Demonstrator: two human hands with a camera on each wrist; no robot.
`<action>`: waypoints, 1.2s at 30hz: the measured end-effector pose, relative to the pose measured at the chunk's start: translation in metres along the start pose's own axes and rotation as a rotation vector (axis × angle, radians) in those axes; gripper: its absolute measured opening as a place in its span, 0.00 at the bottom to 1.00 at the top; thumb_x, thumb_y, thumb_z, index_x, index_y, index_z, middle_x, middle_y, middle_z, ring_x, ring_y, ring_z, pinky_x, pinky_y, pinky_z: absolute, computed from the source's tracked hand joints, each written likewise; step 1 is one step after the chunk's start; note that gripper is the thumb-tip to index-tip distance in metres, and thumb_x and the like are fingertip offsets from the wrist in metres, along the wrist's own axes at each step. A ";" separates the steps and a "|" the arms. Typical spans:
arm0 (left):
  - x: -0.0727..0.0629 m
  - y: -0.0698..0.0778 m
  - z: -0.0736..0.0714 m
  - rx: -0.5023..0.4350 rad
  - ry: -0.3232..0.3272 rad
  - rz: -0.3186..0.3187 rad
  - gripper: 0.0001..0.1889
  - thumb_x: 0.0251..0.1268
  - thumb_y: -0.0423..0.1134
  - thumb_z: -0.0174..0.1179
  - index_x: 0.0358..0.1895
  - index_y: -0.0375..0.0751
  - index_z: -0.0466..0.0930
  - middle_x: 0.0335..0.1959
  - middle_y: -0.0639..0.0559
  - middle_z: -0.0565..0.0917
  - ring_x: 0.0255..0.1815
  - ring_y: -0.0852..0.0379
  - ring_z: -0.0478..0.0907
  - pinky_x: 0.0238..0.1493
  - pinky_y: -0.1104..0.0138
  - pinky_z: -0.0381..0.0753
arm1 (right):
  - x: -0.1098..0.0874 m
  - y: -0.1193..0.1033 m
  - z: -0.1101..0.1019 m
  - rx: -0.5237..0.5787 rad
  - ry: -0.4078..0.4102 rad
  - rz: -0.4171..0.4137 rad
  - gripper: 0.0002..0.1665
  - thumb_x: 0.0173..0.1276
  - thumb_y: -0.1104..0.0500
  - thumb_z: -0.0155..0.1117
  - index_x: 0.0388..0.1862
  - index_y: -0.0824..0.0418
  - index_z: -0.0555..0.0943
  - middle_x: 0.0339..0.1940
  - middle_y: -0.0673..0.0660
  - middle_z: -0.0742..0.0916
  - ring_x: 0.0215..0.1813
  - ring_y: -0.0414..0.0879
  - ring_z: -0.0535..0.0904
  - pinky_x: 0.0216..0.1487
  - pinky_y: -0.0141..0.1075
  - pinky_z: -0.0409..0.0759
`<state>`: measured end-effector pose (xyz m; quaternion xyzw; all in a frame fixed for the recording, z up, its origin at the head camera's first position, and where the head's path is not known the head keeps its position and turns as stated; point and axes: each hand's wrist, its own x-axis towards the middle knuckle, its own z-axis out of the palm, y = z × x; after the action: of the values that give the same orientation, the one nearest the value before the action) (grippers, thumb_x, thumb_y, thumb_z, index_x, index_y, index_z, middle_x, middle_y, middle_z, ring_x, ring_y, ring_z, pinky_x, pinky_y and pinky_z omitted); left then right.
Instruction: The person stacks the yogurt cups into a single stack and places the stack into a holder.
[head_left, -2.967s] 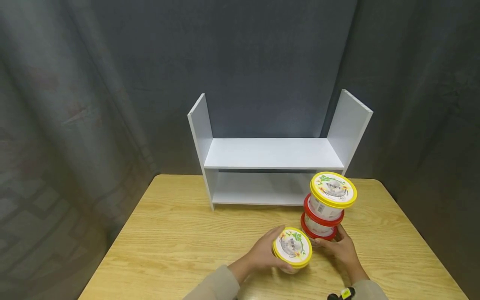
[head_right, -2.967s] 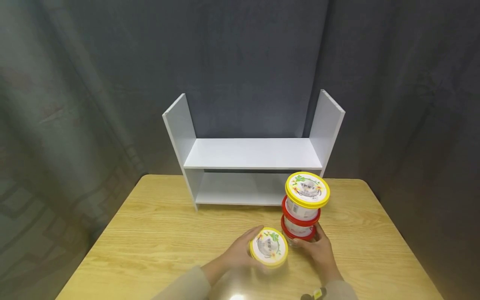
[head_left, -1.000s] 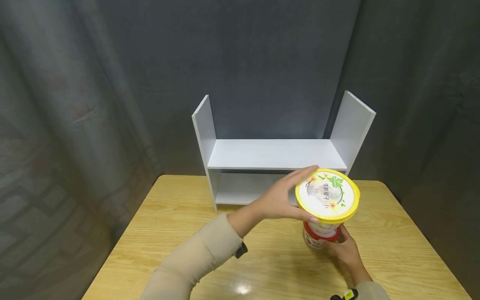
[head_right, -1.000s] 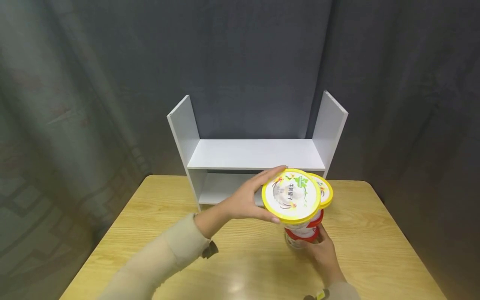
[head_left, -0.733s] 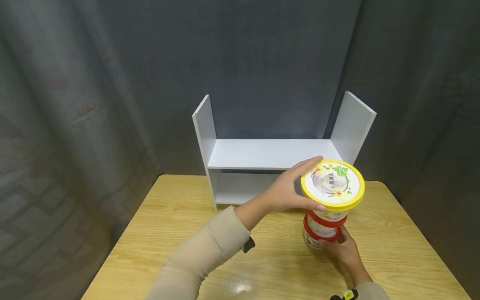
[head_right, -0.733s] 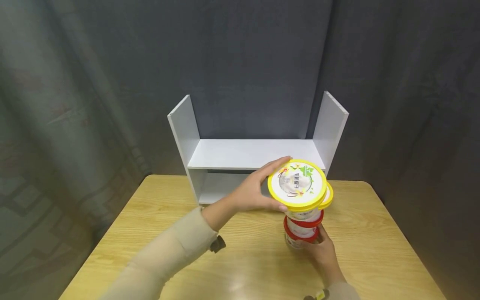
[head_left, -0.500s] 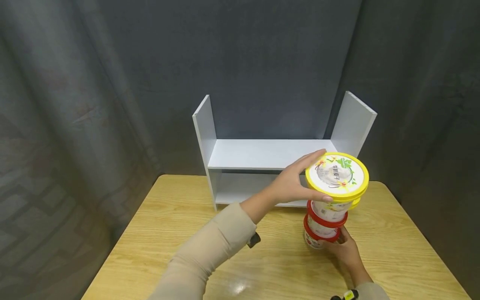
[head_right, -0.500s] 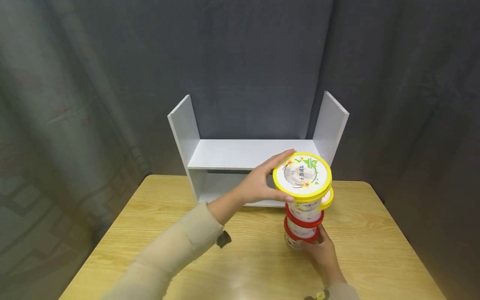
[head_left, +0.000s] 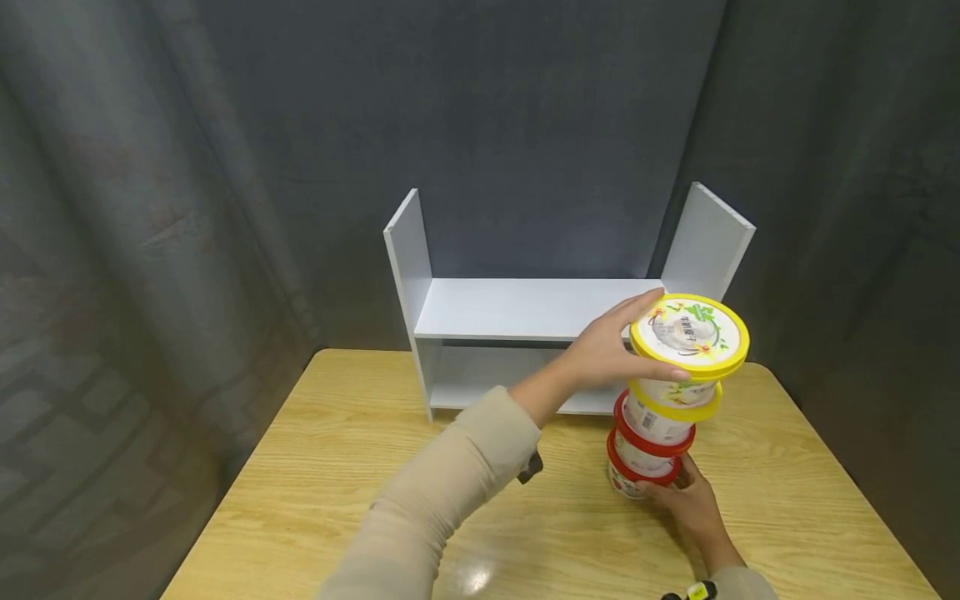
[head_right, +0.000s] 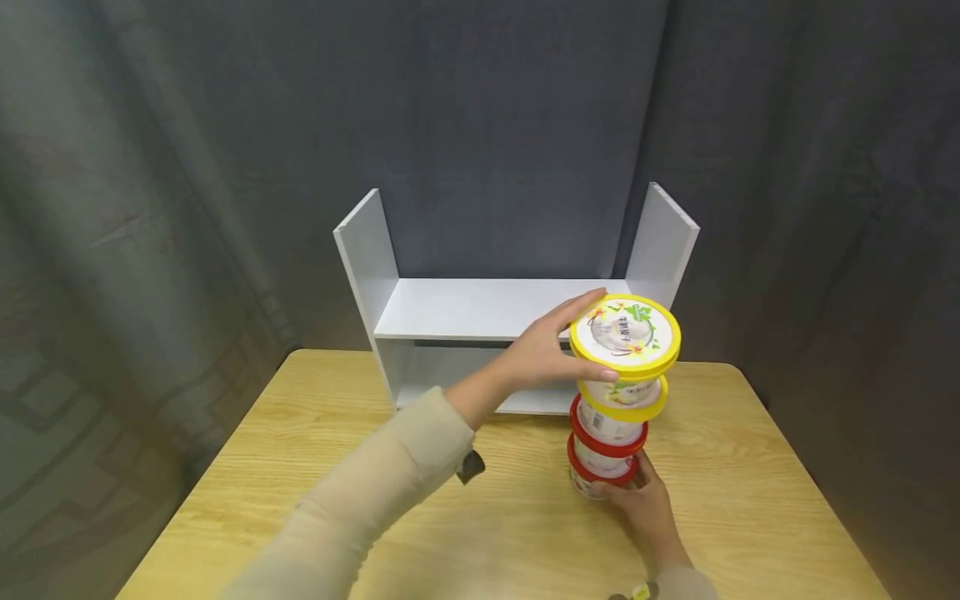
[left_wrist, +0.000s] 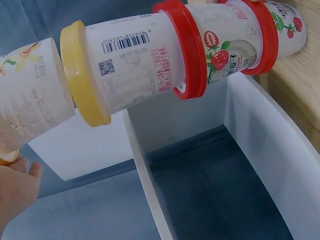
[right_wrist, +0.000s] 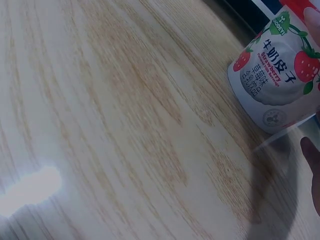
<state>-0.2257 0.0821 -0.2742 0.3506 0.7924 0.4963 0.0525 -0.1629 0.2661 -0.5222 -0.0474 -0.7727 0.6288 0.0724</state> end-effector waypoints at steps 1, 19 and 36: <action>0.002 0.000 0.001 0.000 0.000 -0.005 0.45 0.37 0.49 0.68 0.64 0.62 0.53 0.60 0.72 0.56 0.58 0.73 0.53 0.56 0.66 0.61 | 0.000 0.000 0.000 0.016 -0.001 0.003 0.44 0.49 0.62 0.67 0.64 0.54 0.56 0.47 0.40 0.72 0.46 0.30 0.68 0.43 0.21 0.69; 0.018 -0.002 0.010 0.014 -0.020 -0.070 0.45 0.38 0.49 0.67 0.64 0.63 0.52 0.61 0.69 0.57 0.58 0.69 0.56 0.52 0.67 0.65 | 0.001 -0.002 0.004 -0.014 -0.002 -0.001 0.45 0.48 0.61 0.68 0.64 0.54 0.56 0.49 0.45 0.71 0.47 0.31 0.68 0.43 0.21 0.68; 0.024 -0.004 0.009 0.001 -0.015 -0.082 0.45 0.39 0.47 0.67 0.65 0.61 0.51 0.61 0.68 0.56 0.58 0.68 0.56 0.53 0.68 0.64 | 0.006 -0.001 0.003 -0.001 -0.023 0.082 0.50 0.50 0.58 0.67 0.67 0.49 0.50 0.57 0.55 0.66 0.49 0.34 0.64 0.43 0.22 0.67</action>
<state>-0.2414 0.1029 -0.2755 0.3217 0.8059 0.4908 0.0784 -0.1695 0.2642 -0.5213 -0.0716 -0.7713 0.6313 0.0378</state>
